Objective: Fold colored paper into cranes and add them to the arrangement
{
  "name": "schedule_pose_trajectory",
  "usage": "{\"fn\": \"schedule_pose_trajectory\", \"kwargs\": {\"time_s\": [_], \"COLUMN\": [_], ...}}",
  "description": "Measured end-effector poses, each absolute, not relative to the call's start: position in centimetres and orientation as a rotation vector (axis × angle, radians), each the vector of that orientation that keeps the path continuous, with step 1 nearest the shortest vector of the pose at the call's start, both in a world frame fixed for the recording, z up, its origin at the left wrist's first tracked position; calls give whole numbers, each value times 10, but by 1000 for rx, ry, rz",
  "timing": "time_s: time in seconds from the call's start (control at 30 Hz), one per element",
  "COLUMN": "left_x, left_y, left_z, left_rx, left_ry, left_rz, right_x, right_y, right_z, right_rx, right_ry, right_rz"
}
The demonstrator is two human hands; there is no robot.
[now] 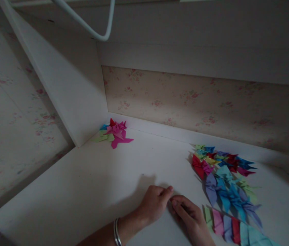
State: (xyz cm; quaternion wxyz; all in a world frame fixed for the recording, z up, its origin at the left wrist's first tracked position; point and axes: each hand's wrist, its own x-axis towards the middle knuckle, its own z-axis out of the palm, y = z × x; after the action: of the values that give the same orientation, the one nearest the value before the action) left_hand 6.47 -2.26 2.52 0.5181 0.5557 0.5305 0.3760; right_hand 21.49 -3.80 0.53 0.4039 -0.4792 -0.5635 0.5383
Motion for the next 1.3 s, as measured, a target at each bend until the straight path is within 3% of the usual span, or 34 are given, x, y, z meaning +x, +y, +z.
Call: {"fn": "schedule_pose_trajectory", "kwargs": {"time_s": [0.93,1.3], "left_x": [68,19], "left_y": [-25,-34], "left_z": [22,32], "left_rx": [1363,1416], "left_ry": [1283,1263], "left_rz": [921,754], "right_x": [221,203], "right_y": [-32,-30], "right_z": [3,8], "right_rx": [-1200,-1359], "right_ry": [-1399,-1455], "right_rz": [1396,1249]}}
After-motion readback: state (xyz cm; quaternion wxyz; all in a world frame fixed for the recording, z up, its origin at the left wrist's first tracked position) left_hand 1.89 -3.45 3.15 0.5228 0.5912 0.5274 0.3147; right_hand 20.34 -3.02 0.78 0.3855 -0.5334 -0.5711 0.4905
